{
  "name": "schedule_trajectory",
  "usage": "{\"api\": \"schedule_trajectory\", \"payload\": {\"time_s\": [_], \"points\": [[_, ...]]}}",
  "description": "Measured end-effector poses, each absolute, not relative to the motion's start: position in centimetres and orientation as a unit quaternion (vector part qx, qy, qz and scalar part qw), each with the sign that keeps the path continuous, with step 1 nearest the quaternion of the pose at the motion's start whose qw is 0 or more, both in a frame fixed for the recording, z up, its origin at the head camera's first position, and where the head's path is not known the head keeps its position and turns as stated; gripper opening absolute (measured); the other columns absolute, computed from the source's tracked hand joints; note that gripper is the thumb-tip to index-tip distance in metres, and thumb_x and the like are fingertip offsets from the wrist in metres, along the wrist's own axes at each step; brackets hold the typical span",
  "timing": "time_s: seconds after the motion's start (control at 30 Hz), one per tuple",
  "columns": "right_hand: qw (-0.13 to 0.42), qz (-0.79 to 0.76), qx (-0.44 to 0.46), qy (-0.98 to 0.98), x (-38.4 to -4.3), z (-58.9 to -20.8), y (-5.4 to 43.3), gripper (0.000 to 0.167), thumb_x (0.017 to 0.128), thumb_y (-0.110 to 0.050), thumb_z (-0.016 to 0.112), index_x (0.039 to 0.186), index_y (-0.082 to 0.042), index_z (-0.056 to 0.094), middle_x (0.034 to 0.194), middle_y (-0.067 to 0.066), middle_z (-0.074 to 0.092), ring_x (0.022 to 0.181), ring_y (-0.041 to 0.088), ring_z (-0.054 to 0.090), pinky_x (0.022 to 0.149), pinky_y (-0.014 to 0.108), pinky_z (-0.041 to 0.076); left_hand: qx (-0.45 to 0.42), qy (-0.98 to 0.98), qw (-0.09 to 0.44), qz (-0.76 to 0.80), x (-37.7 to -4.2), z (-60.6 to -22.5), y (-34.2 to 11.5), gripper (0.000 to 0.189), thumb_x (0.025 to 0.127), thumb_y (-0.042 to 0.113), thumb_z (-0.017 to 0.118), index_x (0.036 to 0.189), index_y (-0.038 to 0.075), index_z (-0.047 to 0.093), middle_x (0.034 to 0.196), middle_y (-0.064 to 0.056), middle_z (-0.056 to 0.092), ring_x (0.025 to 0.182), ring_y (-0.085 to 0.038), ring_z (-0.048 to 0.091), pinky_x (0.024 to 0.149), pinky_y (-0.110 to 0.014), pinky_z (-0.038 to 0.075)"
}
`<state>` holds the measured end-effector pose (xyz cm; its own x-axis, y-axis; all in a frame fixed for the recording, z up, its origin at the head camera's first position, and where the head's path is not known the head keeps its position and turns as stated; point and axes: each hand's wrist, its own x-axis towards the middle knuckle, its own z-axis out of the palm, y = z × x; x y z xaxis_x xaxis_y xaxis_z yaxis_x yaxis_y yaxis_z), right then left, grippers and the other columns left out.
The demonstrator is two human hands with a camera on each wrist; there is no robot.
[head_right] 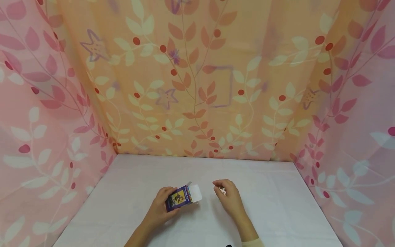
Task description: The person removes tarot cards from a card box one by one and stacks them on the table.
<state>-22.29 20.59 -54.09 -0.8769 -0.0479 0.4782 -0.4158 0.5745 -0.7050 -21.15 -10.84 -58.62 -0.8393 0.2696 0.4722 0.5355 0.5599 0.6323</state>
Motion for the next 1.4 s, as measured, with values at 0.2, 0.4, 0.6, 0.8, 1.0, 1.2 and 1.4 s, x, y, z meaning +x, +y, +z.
{"api": "schedule_trajectory", "payload": {"time_s": [0.2, 0.4, 0.6, 0.8, 1.0, 1.2, 1.4], "points": [[0.194, 0.452, 0.135, -0.860, -21.9, -53.9, 20.1, 0.017, 0.093, -0.010, 0.075, 0.109, -0.016, 0.074, 0.099, -0.007, 0.071, 0.093, 0.006, 0.061, 0.079, 0.026, 0.052, -0.234, -0.863, 0.164, -0.417, -21.0, -58.5, -10.8, 0.080, 0.072, 0.022, 0.095, 0.142, 0.023, 0.057, 0.135, 0.007, 0.053, 0.123, -0.011, 0.051, 0.103, -0.039, 0.051], [0.184, 0.451, 0.136, -0.863, -21.7, -53.8, 19.4, 0.016, 0.093, -0.011, 0.074, 0.108, -0.018, 0.074, 0.096, -0.015, 0.068, 0.092, 0.005, 0.060, 0.080, 0.027, 0.052, -0.237, -0.861, 0.167, -0.418, -21.1, -58.6, -10.8, 0.081, 0.072, 0.023, 0.095, 0.142, 0.024, 0.056, 0.135, 0.008, 0.052, 0.123, -0.010, 0.050, 0.102, -0.038, 0.052], [0.165, 0.454, 0.126, -0.866, -21.5, -53.6, 18.7, 0.015, 0.093, -0.012, 0.075, 0.106, -0.020, 0.075, 0.093, -0.019, 0.069, 0.091, 0.004, 0.059, 0.081, 0.032, 0.053, -0.235, -0.862, 0.164, -0.418, -21.1, -58.6, -10.8, 0.080, 0.071, 0.022, 0.095, 0.141, 0.024, 0.057, 0.134, 0.008, 0.052, 0.122, -0.010, 0.051, 0.102, -0.038, 0.052], [0.150, 0.457, 0.122, -0.868, -21.4, -53.7, 18.3, 0.013, 0.093, -0.013, 0.075, 0.106, -0.016, 0.076, 0.092, -0.022, 0.067, 0.089, 0.003, 0.060, 0.081, 0.028, 0.052, -0.231, -0.866, 0.155, -0.416, -21.0, -58.5, -10.8, 0.080, 0.071, 0.023, 0.095, 0.142, 0.025, 0.057, 0.135, 0.007, 0.052, 0.124, -0.012, 0.051, 0.103, -0.041, 0.051], [0.154, 0.449, 0.128, -0.871, -21.2, -54.0, 17.8, 0.015, 0.091, -0.014, 0.077, 0.103, -0.023, 0.076, 0.090, -0.024, 0.065, 0.087, 0.002, 0.059, 0.076, 0.026, 0.050, -0.233, -0.866, 0.153, -0.415, -20.9, -58.4, -10.8, 0.081, 0.072, 0.022, 0.095, 0.142, 0.023, 0.057, 0.136, 0.007, 0.051, 0.124, -0.012, 0.051, 0.103, -0.041, 0.052], [0.154, 0.440, 0.135, -0.874, -21.1, -54.4, 17.1, 0.015, 0.090, -0.014, 0.078, 0.101, -0.025, 0.076, 0.090, -0.025, 0.065, 0.086, 0.001, 0.058, 0.074, 0.028, 0.050, -0.235, -0.866, 0.158, -0.411, -20.9, -58.5, -10.7, 0.080, 0.071, 0.023, 0.095, 0.142, 0.023, 0.057, 0.135, 0.007, 0.052, 0.124, -0.012, 0.051, 0.103, -0.041, 0.052], [0.141, 0.446, 0.129, -0.875, -21.1, -54.6, 16.7, 0.015, 0.090, -0.017, 0.079, 0.099, -0.029, 0.075, 0.090, -0.024, 0.065, 0.086, 0.002, 0.058, 0.074, 0.030, 0.050, -0.241, -0.863, 0.163, -0.412, -21.0, -58.5, -10.7, 0.081, 0.071, 0.023, 0.095, 0.142, 0.023, 0.057, 0.136, 0.008, 0.052, 0.124, -0.011, 0.051, 0.103, -0.039, 0.052]]}}
